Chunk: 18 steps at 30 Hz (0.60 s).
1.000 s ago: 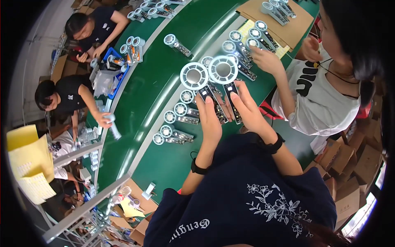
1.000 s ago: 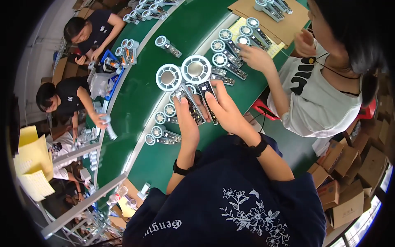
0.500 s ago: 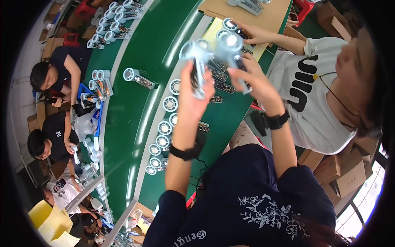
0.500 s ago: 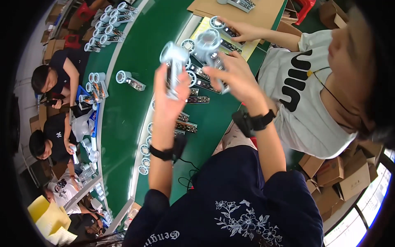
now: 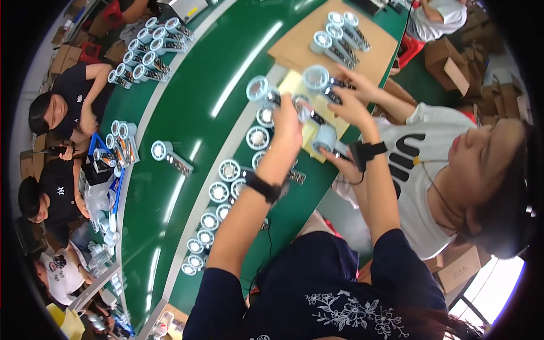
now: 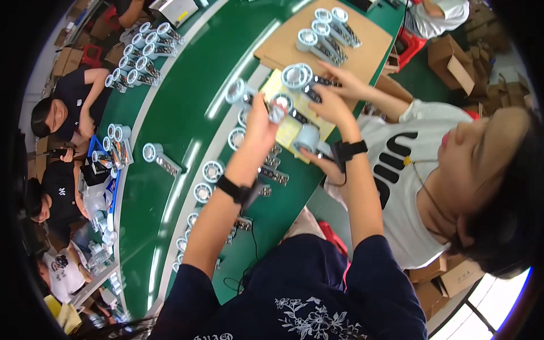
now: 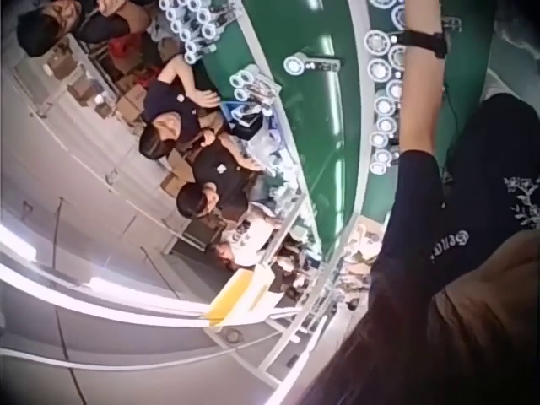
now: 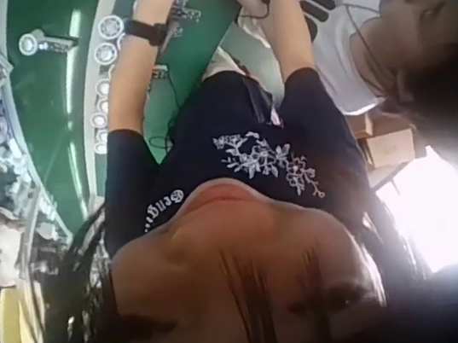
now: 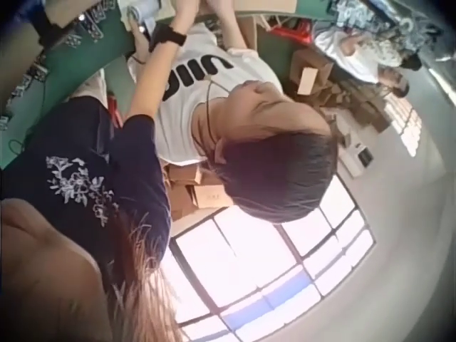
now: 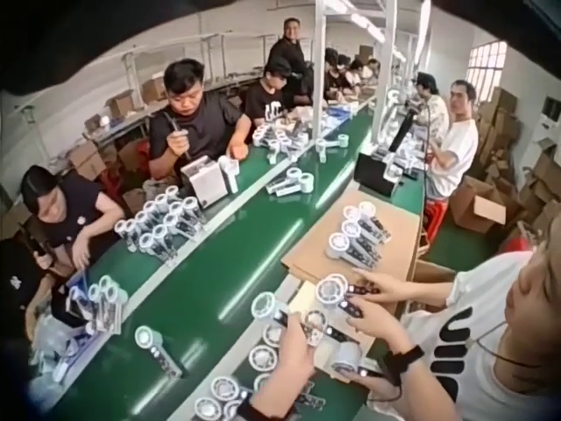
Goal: The person picks up handheld fans from a table to check their digital displays and then reaches into a cardboard box to retrieve more fans. After placing the new fans on the table, the person continues testing the displays on the handles.
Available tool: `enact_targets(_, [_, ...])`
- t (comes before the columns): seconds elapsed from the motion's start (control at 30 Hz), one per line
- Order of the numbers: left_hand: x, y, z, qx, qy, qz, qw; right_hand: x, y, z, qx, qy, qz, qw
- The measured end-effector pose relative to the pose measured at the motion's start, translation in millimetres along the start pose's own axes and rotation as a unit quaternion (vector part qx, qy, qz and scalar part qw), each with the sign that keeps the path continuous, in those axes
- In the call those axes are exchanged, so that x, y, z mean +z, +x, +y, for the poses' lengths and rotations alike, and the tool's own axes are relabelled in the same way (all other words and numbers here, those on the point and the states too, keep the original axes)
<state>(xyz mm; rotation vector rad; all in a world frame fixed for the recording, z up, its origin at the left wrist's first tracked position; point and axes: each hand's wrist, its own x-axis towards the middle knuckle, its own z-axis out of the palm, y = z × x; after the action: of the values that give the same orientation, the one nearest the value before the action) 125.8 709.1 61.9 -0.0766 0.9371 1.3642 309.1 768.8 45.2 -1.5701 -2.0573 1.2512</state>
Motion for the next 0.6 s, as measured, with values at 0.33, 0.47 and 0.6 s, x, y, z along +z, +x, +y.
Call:
enact_targets(0.33, [-28.4, -25.2, -81.4, 0.06, 0.217, 0.139, 0.964, 31.1, 18.8, 32.0, -0.054, -0.069, 0.006, 0.996])
enact_targets(0.47, [-37.8, 0.7, -104.2, 0.06, 0.263, 0.186, 0.945, 31.8, 17.5, 24.7, 0.076, -0.082, -0.046, 0.993])
enact_targets(0.6, [-33.3, 34.2, -104.2, 0.065, 0.3, 0.162, 0.938, 31.4, 1.2, 15.9, -0.014, -0.143, 0.094, 0.985])
